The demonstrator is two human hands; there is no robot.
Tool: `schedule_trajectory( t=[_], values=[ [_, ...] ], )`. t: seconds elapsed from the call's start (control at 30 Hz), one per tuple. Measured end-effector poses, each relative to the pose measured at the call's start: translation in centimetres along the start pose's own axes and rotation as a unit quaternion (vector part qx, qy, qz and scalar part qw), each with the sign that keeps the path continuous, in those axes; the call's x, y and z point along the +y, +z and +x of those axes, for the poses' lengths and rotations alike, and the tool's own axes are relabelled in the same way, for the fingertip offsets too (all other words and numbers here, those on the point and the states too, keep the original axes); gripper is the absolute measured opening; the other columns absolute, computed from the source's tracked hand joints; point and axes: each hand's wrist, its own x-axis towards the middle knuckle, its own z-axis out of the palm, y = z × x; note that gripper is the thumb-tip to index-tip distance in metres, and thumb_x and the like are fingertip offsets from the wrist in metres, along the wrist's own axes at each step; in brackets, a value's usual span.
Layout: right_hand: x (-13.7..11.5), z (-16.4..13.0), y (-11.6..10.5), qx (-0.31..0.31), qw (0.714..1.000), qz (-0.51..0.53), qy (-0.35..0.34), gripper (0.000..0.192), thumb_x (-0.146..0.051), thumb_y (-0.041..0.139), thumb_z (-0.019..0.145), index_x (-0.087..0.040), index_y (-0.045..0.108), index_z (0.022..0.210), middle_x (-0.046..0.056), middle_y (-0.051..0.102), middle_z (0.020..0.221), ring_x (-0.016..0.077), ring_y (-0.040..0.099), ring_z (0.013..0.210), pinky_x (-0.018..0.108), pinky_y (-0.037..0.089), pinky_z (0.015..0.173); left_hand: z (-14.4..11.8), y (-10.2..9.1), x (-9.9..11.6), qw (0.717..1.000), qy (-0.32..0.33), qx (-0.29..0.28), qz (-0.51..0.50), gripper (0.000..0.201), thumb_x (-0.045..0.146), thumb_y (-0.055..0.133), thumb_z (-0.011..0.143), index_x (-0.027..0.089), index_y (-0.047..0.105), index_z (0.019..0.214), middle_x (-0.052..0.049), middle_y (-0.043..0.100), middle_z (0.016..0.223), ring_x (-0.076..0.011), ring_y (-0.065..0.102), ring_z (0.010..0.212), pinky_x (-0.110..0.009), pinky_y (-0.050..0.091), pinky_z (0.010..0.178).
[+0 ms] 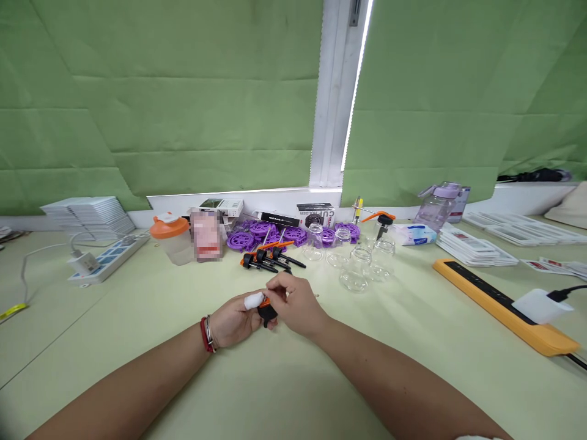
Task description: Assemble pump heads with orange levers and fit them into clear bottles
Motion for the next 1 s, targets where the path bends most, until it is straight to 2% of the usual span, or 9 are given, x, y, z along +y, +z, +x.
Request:
schedule_trajectory(
  t=[0.1, 0.27, 0.43, 0.5, 0.63, 0.7, 0.8, 0.9, 1.0],
  values=[
    [0.1, -0.1, 0.1, -0.055, 0.998, -0.029, -0.018, 0.010, -0.023, 0.049, 0.085, -0.019, 0.058, 0.081, 0.003, 0.059, 0.088, 0.0096, 0.059, 0.052, 0.025, 0.050, 0.048, 0.0, 0.1, 0.0, 1.000, 0.000, -0.001, -0.007, 0.026, 0.034, 0.053, 0.084, 0.012, 0.065, 0.090, -0.012, 0.062, 0.089, -0.0190, 0.055, 0.074, -0.033, 0.042, 0.067],
    [0.3, 0.1, -0.3, -0.045, 0.970, -0.187, -0.150, 0.014, -0.014, 0.063, 0.071, -0.019, 0.063, 0.084, 0.007, 0.061, 0.096, 0.0199, 0.058, 0.093, 0.038, 0.047, 0.083, 0.0, 0.1, 0.2, 0.997, -0.007, 0.040, -0.058, 0.016, 0.029, 0.059, 0.080, 0.015, 0.065, 0.088, -0.006, 0.062, 0.081, -0.0167, 0.056, 0.073, -0.029, 0.042, 0.066],
    [0.4, 0.2, -0.7, -0.107, 0.940, -0.263, -0.191, 0.036, -0.012, 0.066, 0.069, -0.021, 0.059, 0.103, 0.009, 0.059, 0.114, 0.0232, 0.051, 0.107, 0.043, 0.038, 0.094, -0.1, -0.2, 0.6, 0.991, -0.036, 0.090, -0.096, 0.029, 0.042, 0.061, 0.079, 0.016, 0.064, 0.092, -0.007, 0.063, 0.087, -0.0162, 0.058, 0.080, -0.026, 0.044, 0.068],
    [0.0, 0.2, -0.8, -0.133, 0.935, -0.260, -0.200, 0.033, -0.008, 0.061, 0.072, -0.020, 0.060, 0.103, 0.009, 0.058, 0.116, 0.0225, 0.051, 0.108, 0.041, 0.039, 0.093, -0.2, -0.1, 0.9, 0.997, -0.024, 0.057, -0.056, 0.037, 0.045, 0.065, 0.075, 0.017, 0.063, 0.099, -0.008, 0.063, 0.096, -0.0178, 0.058, 0.088, -0.027, 0.045, 0.073],
    [-0.8, 0.3, -0.9, -0.209, 0.917, -0.241, -0.238, 0.033, -0.001, 0.052, 0.073, -0.019, 0.062, 0.099, 0.007, 0.060, 0.111, 0.0195, 0.052, 0.105, 0.035, 0.041, 0.091, -0.5, 0.4, 1.6, 0.993, -0.013, -0.049, 0.111, 0.054, 0.026, 0.077, 0.065, 0.018, 0.056, 0.114, -0.011, 0.060, 0.111, -0.0242, 0.056, 0.103, -0.034, 0.045, 0.085],
    [-0.8, 0.4, -0.8, -0.233, 0.906, -0.245, -0.255, 0.032, -0.002, 0.051, 0.075, -0.019, 0.062, 0.099, 0.006, 0.063, 0.108, 0.0185, 0.054, 0.103, 0.035, 0.040, 0.090, -0.7, 0.5, 1.7, 0.983, -0.026, -0.053, 0.173, 0.056, 0.022, 0.077, 0.065, 0.019, 0.054, 0.116, -0.011, 0.058, 0.115, -0.0251, 0.055, 0.105, -0.037, 0.045, 0.086],
    [0.0, 0.4, -0.5, -0.234, 0.896, -0.265, -0.268, 0.030, -0.002, 0.049, 0.076, -0.019, 0.062, 0.097, 0.005, 0.065, 0.103, 0.0178, 0.056, 0.101, 0.036, 0.039, 0.092, -0.8, 0.5, 1.6, 0.975, -0.025, -0.009, 0.222, 0.058, 0.020, 0.077, 0.064, 0.022, 0.052, 0.116, -0.009, 0.056, 0.119, -0.0230, 0.054, 0.107, -0.034, 0.046, 0.085],
    [0.9, 0.6, -0.3, -0.221, 0.891, -0.273, -0.288, 0.027, -0.005, 0.047, 0.081, -0.020, 0.062, 0.097, 0.004, 0.067, 0.099, 0.0172, 0.057, 0.099, 0.036, 0.039, 0.092, -0.7, 0.4, 1.3, 0.975, -0.033, 0.013, 0.220, 0.059, 0.020, 0.075, 0.065, 0.022, 0.050, 0.119, -0.007, 0.061, 0.101, -0.0180, 0.059, 0.088, -0.027, 0.048, 0.069],
    [1.3, 0.8, -0.6, -0.161, 0.886, -0.292, -0.322, 0.016, -0.020, 0.053, 0.086, -0.020, 0.063, 0.098, 0.007, 0.065, 0.104, 0.0198, 0.054, 0.104, 0.038, 0.039, 0.093, -0.4, 0.0, 1.3, 0.972, -0.037, 0.025, 0.231, 0.047, 0.026, 0.071, 0.070, 0.018, 0.054, 0.113, -0.002, 0.060, 0.075, -0.0121, 0.053, 0.060, -0.022, 0.040, 0.049]
  ],
)
